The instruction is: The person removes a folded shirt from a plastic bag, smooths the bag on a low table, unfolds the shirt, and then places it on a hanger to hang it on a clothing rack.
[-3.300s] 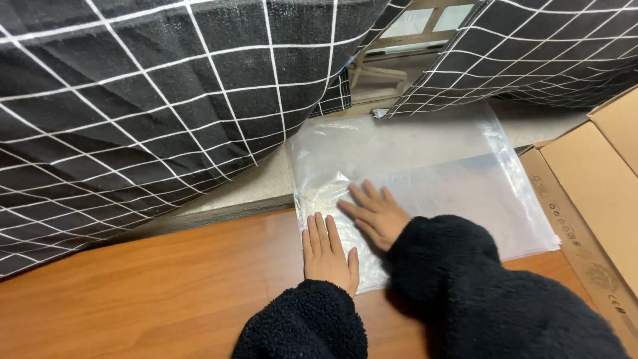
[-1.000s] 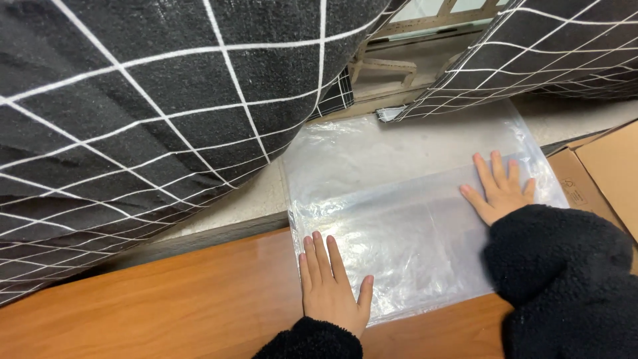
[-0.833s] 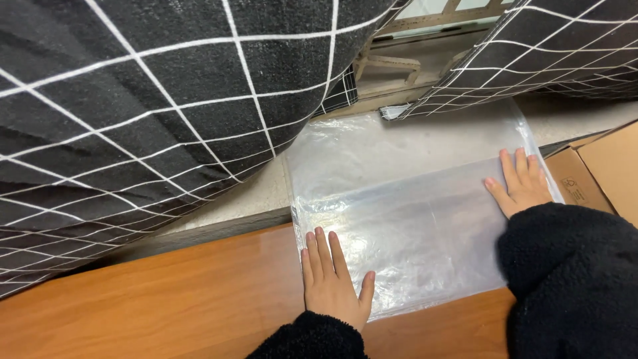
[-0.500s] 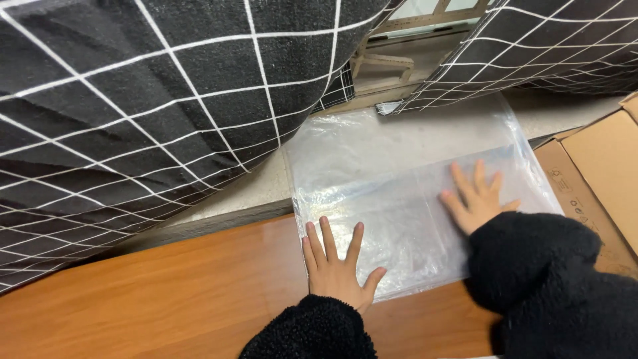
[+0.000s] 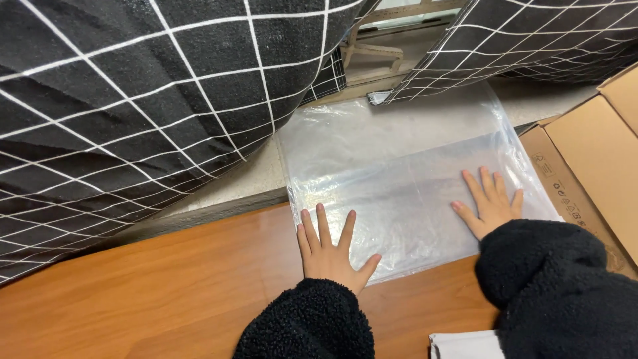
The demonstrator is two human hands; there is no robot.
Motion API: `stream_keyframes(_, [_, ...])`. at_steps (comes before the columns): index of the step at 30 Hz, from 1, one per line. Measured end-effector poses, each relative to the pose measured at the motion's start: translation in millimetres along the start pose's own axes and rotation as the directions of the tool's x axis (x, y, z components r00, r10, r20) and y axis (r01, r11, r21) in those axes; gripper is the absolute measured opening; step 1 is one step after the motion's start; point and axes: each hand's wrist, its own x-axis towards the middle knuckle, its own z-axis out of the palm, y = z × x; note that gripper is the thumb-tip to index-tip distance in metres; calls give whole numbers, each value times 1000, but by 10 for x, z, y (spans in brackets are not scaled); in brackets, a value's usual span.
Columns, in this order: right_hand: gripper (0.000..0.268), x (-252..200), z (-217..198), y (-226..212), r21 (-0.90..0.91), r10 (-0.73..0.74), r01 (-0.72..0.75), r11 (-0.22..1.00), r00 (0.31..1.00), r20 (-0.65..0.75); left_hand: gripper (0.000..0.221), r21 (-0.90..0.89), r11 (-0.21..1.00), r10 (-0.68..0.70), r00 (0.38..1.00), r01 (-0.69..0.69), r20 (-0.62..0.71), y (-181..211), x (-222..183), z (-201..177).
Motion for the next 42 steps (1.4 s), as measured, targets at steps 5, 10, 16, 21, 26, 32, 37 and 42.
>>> stream_keyframes(5, [65, 57, -95, 329, 60, -54, 59, 996, 995, -79, 86, -15, 1000, 6, 1000, -6, 9, -8, -3, 7])
stream_keyframes(10, [65, 64, -174, 337, 113, -13, 24, 993, 995, -97, 86, -28, 999, 17, 1000, -16, 14, -15, -13, 5])
stream_keyframes(16, [67, 186, -57, 502, 11, -33, 33, 999, 999, -26, 85, -27, 998, 55, 998, -55, 4, -36, -29, -6])
stream_keyframes(21, [63, 148, -34, 461, 7, 171, -173, 985, 978, 122, 95, -38, 997, 65, 998, -65, -4, -68, -62, 63])
stream_keyframes(26, [57, -208, -437, 150, -52, 139, -136, 989, 989, 52, 84, -370, 916, 28, 896, 154, 443, -21, 13, -615])
stream_keyframes(32, [62, -748, -1093, -326, 189, 35, -5, 982, 987, -155, 83, -404, 914, 144, 912, 26, 383, 218, -224, -1089])
stream_keyframes(37, [63, -1363, -1474, -517, 291, -16, 82, 953, 975, -223, 82, -422, 905, 235, 891, -55, 389, 409, -592, -1384])
stream_keyframes(42, [65, -2030, -1569, -497, 335, -24, 100, 937, 974, -226, 84, -430, 887, 345, 862, -170, 370, 605, -1027, -1504])
